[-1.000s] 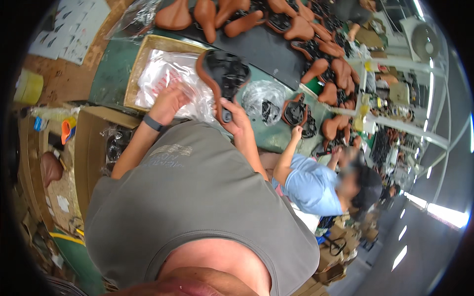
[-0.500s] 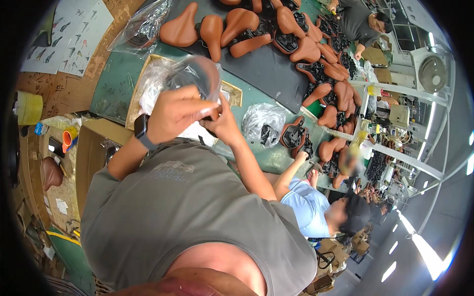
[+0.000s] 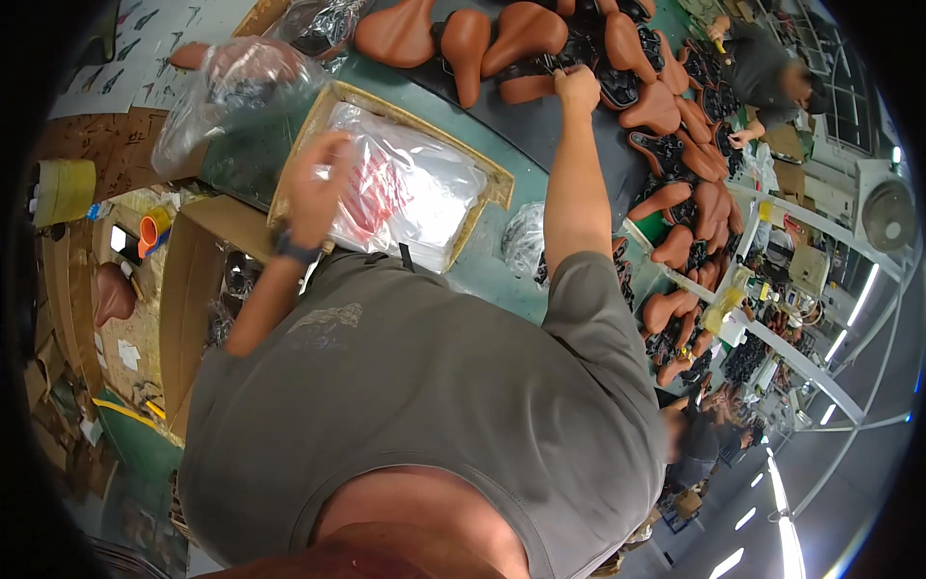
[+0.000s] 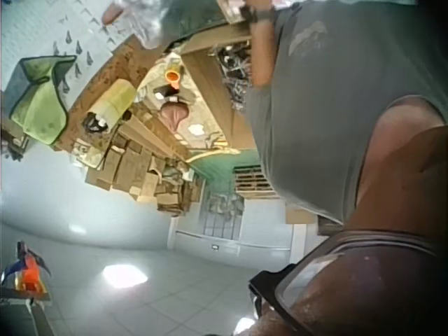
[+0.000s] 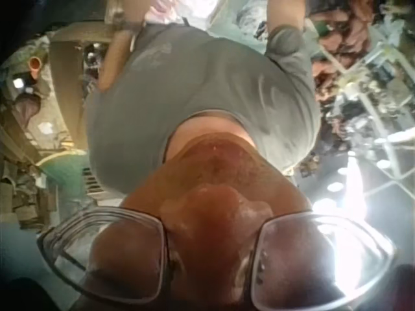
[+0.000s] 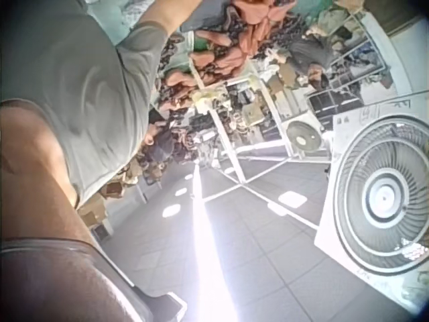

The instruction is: Packing bicycle seats into plastic bags and placing them into a shipping box.

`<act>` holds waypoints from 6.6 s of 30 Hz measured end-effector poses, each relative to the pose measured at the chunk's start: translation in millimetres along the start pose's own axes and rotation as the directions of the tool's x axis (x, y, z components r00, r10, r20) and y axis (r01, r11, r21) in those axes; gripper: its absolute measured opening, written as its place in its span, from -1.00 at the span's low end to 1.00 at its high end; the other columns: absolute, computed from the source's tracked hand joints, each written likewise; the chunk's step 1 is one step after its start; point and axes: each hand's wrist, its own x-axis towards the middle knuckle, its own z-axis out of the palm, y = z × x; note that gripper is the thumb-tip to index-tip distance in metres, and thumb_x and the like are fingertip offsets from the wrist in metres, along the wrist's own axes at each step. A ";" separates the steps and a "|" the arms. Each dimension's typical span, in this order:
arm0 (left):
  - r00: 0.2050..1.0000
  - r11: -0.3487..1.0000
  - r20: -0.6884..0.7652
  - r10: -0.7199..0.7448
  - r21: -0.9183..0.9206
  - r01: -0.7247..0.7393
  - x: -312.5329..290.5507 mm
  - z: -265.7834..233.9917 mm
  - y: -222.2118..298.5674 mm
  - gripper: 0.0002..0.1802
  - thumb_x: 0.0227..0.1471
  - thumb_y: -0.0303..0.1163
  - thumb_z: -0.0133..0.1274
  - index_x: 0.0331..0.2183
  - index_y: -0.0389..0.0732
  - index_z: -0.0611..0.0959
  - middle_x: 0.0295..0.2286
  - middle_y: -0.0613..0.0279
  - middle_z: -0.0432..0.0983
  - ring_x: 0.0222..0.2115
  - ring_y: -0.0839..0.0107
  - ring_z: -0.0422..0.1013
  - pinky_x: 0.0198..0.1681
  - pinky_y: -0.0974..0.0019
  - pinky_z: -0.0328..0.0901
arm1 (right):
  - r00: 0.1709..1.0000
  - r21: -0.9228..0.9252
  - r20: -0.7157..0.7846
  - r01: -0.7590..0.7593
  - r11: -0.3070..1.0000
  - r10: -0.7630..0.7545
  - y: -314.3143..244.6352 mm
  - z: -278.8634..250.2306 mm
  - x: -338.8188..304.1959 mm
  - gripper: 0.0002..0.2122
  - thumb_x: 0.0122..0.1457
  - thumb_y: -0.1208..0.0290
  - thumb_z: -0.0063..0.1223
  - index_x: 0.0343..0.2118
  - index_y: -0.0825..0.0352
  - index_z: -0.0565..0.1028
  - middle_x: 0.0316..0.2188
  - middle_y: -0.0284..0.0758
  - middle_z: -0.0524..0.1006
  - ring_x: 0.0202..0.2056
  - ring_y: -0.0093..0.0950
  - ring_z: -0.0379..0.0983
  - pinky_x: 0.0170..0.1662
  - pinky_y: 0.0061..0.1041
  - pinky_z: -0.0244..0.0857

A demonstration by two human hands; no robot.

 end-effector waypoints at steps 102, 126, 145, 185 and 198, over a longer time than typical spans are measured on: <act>0.552 0.174 0.796 -0.247 -0.524 0.834 -110.2 31.2 -41.8 -0.66 0.40 -0.22 0.02 0.06 -0.19 0.65 -0.02 0.26 0.63 0.04 0.40 0.52 0.21 0.13 0.36 | 0.788 0.793 0.516 -0.587 -0.160 -0.335 -70.1 -13.2 -504.6 -0.55 0.36 0.42 0.28 0.23 0.38 0.38 -0.10 -0.11 0.63 -0.15 -0.22 0.70 -0.08 -0.24 0.71; 0.616 0.748 0.715 -0.332 -0.199 0.633 -175.8 94.5 -0.2 -0.64 0.42 -0.26 0.18 0.03 -0.35 0.75 -0.12 0.12 0.75 -0.10 0.38 0.68 0.01 0.31 0.56 | 0.957 0.902 0.289 -0.262 -0.343 0.029 110.2 -55.2 -617.8 -0.50 0.30 0.50 0.28 0.24 0.38 0.32 -0.13 -0.06 0.65 -0.20 -0.21 0.71 -0.10 -0.24 0.68; 0.623 0.538 0.653 -0.431 -0.368 0.758 -246.3 47.6 62.3 -0.80 0.35 -0.46 0.14 -0.02 -0.25 0.68 -0.13 0.26 0.69 -0.16 0.44 0.63 -0.06 0.32 0.53 | 0.735 0.723 0.366 -0.610 -0.323 -0.571 108.5 -24.8 -585.3 -0.48 0.36 0.49 0.23 0.32 0.42 0.30 0.03 -0.08 0.58 -0.15 -0.23 0.68 -0.08 -0.20 0.65; 0.969 0.761 0.134 0.206 0.601 -0.245 -24.4 -33.8 -60.3 -0.43 0.18 -0.30 0.30 0.16 -0.28 0.59 0.16 -0.17 0.48 0.20 -0.22 0.37 0.27 -0.10 0.28 | 0.941 0.783 -0.088 0.269 0.562 -0.328 -115.8 -55.3 -133.8 -0.39 0.02 0.34 0.49 0.18 0.43 0.62 -0.01 -0.25 0.72 -0.05 -0.50 0.62 0.13 -0.48 0.45; 0.919 0.726 0.135 -0.372 0.659 0.196 -112.0 254.4 -240.4 -0.52 0.17 0.07 0.32 -0.19 -0.19 0.74 -0.18 -0.03 0.73 -0.09 -0.08 0.63 -0.05 -0.10 0.50 | 0.983 0.982 0.184 -0.184 -0.032 -0.005 249.3 -133.6 -542.4 -0.35 0.15 0.20 0.35 0.26 0.46 0.50 0.17 -0.09 0.61 0.10 -0.22 0.64 0.25 -0.22 0.51</act>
